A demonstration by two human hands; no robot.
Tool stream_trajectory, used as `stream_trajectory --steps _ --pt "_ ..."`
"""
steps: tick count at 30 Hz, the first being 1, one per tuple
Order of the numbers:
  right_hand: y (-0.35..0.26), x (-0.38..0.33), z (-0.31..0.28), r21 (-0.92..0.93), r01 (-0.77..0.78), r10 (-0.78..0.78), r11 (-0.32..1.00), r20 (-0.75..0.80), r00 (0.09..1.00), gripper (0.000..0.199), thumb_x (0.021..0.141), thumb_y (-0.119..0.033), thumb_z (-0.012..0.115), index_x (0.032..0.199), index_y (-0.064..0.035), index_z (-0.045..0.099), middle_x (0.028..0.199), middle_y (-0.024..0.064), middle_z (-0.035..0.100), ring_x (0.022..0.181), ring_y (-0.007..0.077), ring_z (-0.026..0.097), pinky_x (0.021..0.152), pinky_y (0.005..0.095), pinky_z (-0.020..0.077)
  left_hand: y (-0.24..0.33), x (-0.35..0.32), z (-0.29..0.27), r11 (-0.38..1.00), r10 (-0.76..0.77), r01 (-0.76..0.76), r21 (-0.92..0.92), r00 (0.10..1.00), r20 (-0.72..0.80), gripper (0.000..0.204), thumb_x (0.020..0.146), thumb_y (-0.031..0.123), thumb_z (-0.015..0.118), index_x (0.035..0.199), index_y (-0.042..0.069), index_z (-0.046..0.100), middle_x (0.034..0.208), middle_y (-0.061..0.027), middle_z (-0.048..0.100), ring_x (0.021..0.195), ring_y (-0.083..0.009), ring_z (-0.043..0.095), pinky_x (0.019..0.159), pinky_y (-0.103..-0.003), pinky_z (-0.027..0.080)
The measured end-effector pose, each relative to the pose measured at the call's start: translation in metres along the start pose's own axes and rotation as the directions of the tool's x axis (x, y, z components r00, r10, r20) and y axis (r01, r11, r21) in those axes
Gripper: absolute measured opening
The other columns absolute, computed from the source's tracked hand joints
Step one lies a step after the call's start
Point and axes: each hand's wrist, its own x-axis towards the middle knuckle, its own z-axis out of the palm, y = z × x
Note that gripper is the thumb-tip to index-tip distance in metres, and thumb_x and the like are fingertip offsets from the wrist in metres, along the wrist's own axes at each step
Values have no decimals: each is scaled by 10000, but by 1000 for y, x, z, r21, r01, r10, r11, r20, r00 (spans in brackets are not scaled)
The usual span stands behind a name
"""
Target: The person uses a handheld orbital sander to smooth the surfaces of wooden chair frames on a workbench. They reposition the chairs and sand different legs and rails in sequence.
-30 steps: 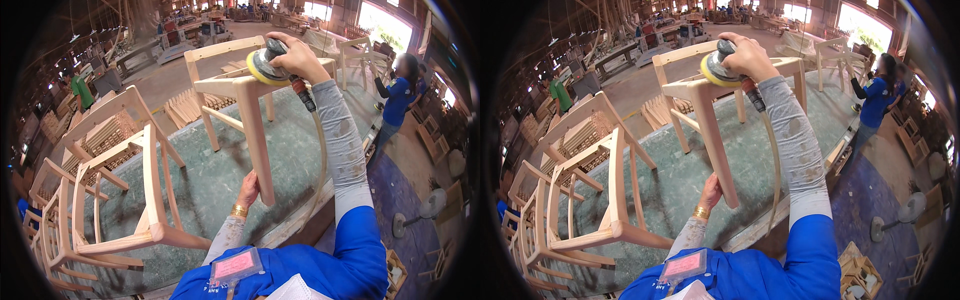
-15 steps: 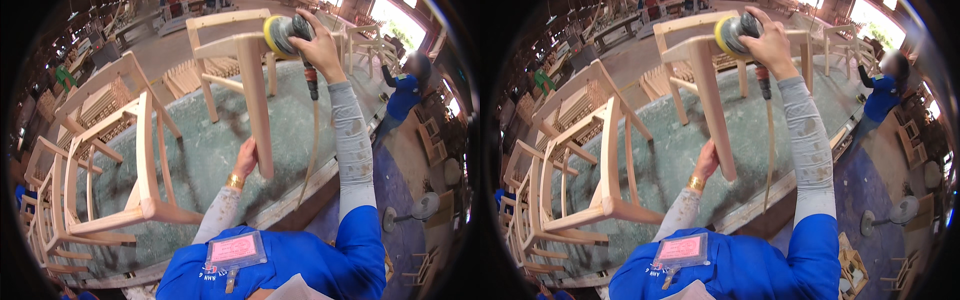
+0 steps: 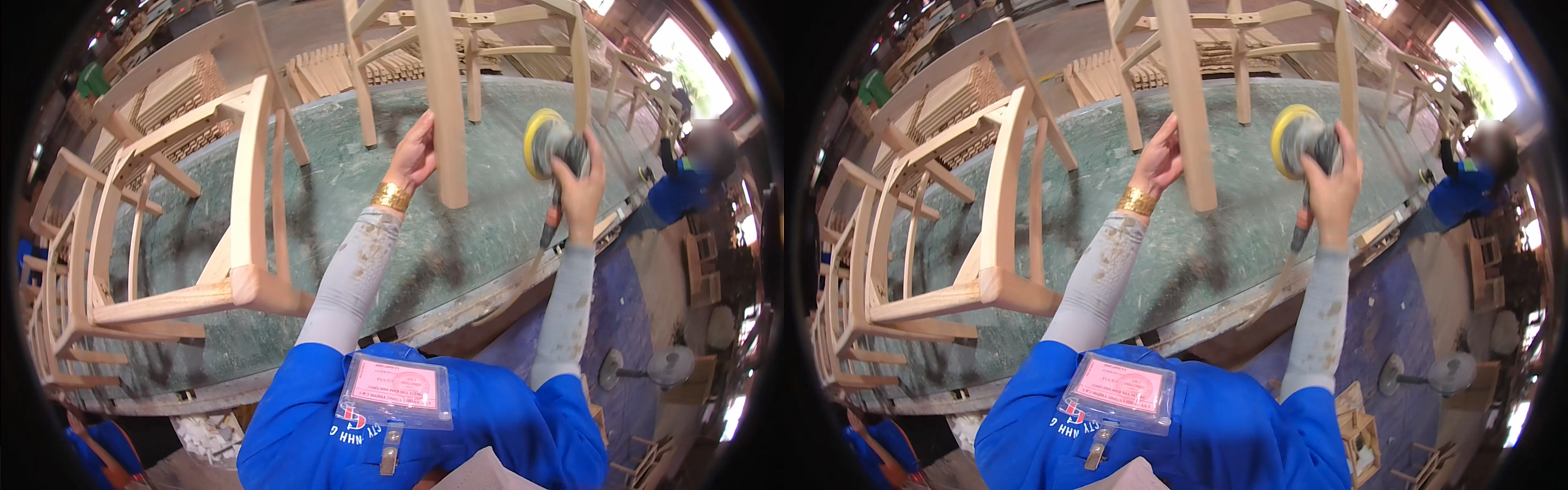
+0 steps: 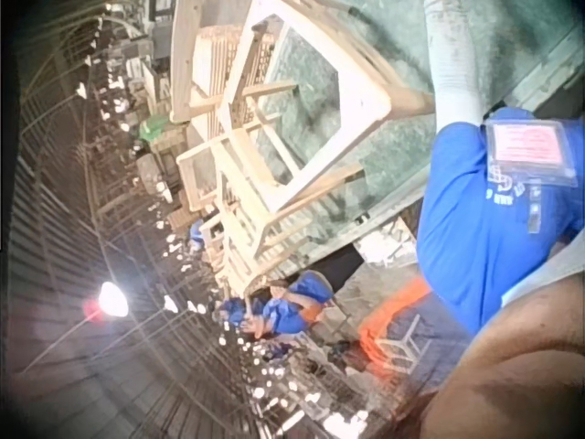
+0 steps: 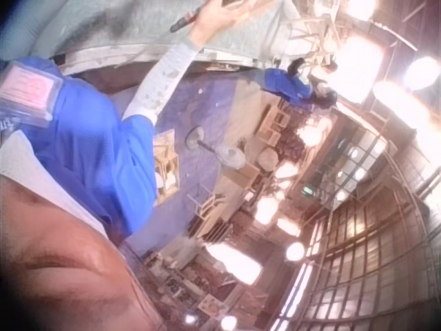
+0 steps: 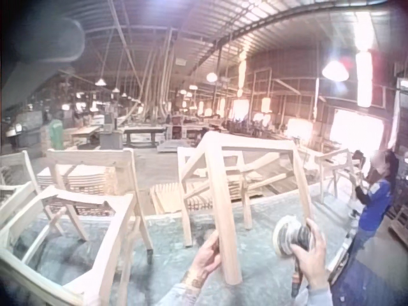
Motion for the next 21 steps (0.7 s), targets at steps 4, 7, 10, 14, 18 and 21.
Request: stream_trajectory --steps 4,7,10,14,18,21 --pt "-12 -69 -3 -39 -143 146 989 89 985 682 671 -27 733 1305 -130 505 1136 139 531 1064 290 542 934 374 424 8 13 8 996 31 -28 -89 999 29 349 990 231 458 1288 50 481 1186 -56 576 1065 -153 560 929 -315 468" --pt "-26 -97 4 -63 -156 165 986 161 973 694 664 -4 732 1308 -124 503 1141 134 518 1075 281 529 938 369 419 17 22 5 992 61 -57 -108 998 35 346 992 213 455 1289 37 476 1197 -53 571 1064 -140 560 932 -303 466" --pt "-30 -114 15 -25 -168 169 985 243 955 701 659 7 732 1310 -117 501 1161 138 499 1087 278 516 947 367 413 21 23 3 991 66 -59 -124 997 51 345 992 208 454 1286 30 477 1181 -60 577 1050 -143 566 921 -305 477" --pt "-3 -162 39 -126 -215 247 968 367 897 727 642 -16 735 1312 -180 504 1179 169 465 1096 329 515 949 395 424 22 24 5 994 51 -48 -93 998 31 334 992 213 454 1261 21 496 1129 -63 596 1008 -137 582 886 -298 501" --pt "10 -228 79 -245 -269 361 931 535 763 761 634 -51 733 1329 -230 479 1182 222 447 1054 412 535 906 430 463 24 20 0 1000 3 -4 13 999 45 312 987 223 466 1217 25 538 1099 -53 609 972 -128 597 872 -285 505" --pt "11 -266 109 -318 -233 385 919 591 709 788 638 -66 732 1348 -258 447 1228 251 432 1040 448 539 883 455 475 28 13 0 988 -90 87 128 996 23 317 991 226 453 1237 42 529 1098 -39 600 993 -127 578 893 -296 501"
